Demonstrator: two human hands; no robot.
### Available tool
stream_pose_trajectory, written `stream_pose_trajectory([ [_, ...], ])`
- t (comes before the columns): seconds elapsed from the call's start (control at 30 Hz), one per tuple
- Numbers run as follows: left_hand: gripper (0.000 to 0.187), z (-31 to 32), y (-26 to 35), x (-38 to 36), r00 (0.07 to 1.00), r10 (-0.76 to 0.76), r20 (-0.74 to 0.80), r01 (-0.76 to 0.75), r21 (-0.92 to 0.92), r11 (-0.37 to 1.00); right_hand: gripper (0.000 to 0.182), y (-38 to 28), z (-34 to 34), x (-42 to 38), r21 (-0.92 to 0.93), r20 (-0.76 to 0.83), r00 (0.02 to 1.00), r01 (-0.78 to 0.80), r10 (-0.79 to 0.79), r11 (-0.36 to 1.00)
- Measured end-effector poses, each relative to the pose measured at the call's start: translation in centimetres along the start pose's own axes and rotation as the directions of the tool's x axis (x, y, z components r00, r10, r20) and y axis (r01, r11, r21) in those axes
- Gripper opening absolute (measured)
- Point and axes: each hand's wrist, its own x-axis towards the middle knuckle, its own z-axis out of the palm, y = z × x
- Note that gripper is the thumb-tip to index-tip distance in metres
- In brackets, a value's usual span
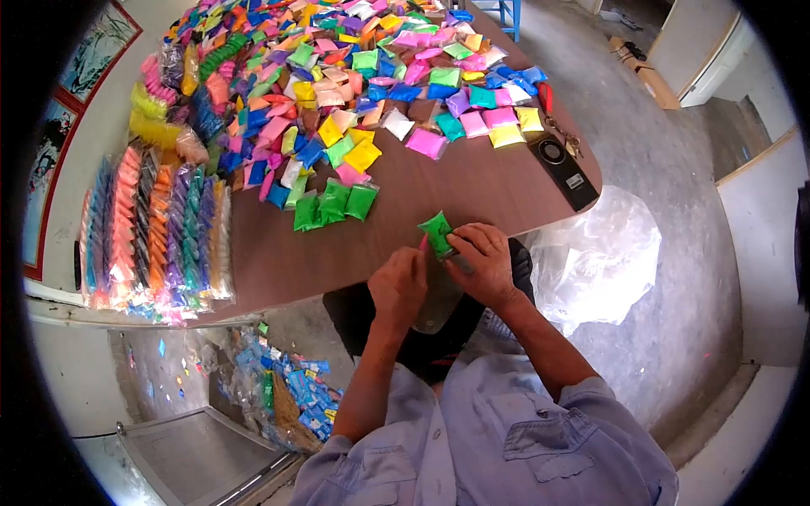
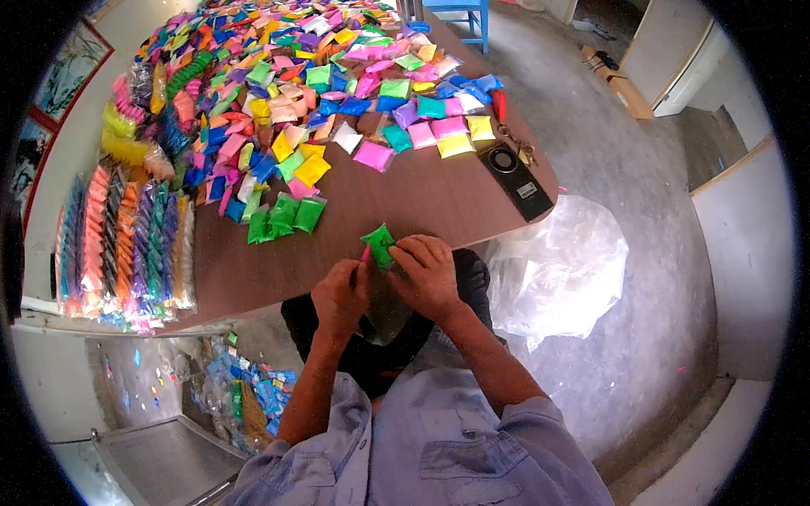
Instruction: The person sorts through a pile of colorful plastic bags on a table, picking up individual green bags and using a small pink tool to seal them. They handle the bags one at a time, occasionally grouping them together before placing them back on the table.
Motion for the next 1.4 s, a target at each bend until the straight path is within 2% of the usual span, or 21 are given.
stream_pose_trajectory([
  [0.1,0.01,-0.5,0.3,0.2,0.999,-0.03,-0.013,0.031,0.024,0.999,0.051,0.0,0.0,0.0,-0.004,-0.008,1.0,-0.005,0.005,1.0],
  [0.2,0.01,-0.3,0.6,-0.2,0.999,-0.04,0.014,0.041,-0.074,0.996,0.049,-0.3,0.2,0.0,-0.013,-0.007,1.0,-0.021,0.021,1.0],
  [0.3,0.014,0.3,0.6,-0.4,0.999,0.012,0.043,-0.008,-0.095,0.995,0.047,-0.4,0.3,0.0,-0.019,-0.002,0.999,-0.04,0.04,0.999],
  [0.5,0.01,-1.1,-0.4,0.5,0.994,-0.104,0.039,0.104,-0.001,0.995,0.039,-0.4,-0.8,0.7,0.035,0.027,1.0,-0.01,0.009,0.999],
  [0.67,0.014,-2.2,0.1,0.3,0.974,-0.224,0.025,0.225,-0.089,0.97,0.036,0.1,-1.5,3.5,0.112,-0.002,1.0,0.014,-0.014,0.994],
  [0.87,0.013,-1.3,1.8,0.3,0.983,-0.171,0.068,0.181,-0.189,0.965,0.039,1.2,-0.6,3.8,0.082,0.14,0.987,0.073,-0.084,0.994],
  [1.0,0.015,-1.0,0.3,0.1,0.984,-0.165,0.061,0.17,-0.072,0.983,0.036,1.1,-0.2,3.3,0.082,0.113,0.994,-0.01,0.001,0.997],
  [1.07,0.016,-1.9,-0.4,0.1,0.97,-0.226,0.092,0.228,-0.014,0.974,0.035,0.9,-0.1,3.1,0.081,0.106,0.994,-0.029,0.021,0.996],
  [1.13,0.016,-2.4,-0.8,0.2,0.967,-0.242,0.076,0.245,-0.038,0.969,0.034,0.6,0.4,3.1,0.069,0.022,0.998,-0.053,0.051,0.996],
  [1.27,0.017,-2.9,1.3,1.4,0.969,-0.229,0.096,0.242,-0.162,0.956,0.036,0.5,0.5,3.3,0.087,0.003,0.999,-0.054,0.054,0.995],
  [1.4,0.018,-1.0,1.2,1.3,0.982,-0.175,0.078,0.183,-0.109,0.977,0.037,0.4,0.4,3.8,0.054,-0.002,1.0,-0.027,0.027,0.998],
])
